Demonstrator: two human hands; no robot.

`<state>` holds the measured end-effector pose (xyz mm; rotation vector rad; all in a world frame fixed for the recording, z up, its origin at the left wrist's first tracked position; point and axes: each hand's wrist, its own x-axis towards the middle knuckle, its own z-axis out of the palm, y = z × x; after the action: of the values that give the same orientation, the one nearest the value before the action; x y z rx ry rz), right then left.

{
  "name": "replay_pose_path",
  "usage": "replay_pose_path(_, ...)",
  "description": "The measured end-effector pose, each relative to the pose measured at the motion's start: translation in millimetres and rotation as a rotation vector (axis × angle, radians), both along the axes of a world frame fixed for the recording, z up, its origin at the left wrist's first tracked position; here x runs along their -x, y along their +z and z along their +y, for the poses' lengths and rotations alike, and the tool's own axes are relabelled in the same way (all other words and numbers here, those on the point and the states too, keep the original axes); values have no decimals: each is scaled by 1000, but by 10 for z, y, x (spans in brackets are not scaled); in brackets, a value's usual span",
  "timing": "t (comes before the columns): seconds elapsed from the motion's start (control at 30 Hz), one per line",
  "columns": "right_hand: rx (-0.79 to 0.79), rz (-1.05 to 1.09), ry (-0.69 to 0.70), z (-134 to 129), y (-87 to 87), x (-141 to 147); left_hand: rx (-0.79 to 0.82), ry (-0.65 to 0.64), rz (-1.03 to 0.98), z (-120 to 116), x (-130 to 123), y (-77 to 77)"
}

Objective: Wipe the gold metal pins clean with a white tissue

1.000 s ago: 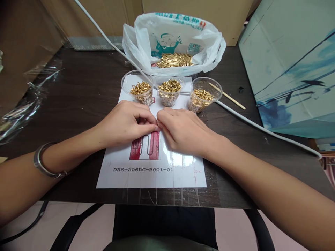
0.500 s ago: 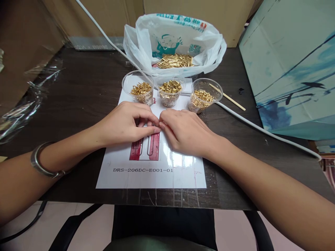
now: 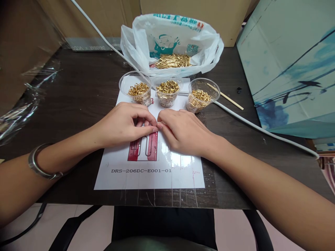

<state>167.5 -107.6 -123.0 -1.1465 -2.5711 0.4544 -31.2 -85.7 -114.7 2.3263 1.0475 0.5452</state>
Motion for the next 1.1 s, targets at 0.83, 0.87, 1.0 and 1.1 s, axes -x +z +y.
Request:
replay_pose_path(0.83, 5, 18, -1, 4, -5, -4, 0, -43, -44, 12, 12, -12)
replay_pose_path(0.87, 6, 17, 2, 4, -6, -4, 3, -48, -40, 12, 13, -8)
replay_pose_path(1.0, 5, 13, 4, 8, -11, -7, 13, -66, -21, 16, 13, 14)
replay_pose_path(1.1, 1, 13, -1, 9, -19, -9, 18, -80, -15, 23, 10, 26)
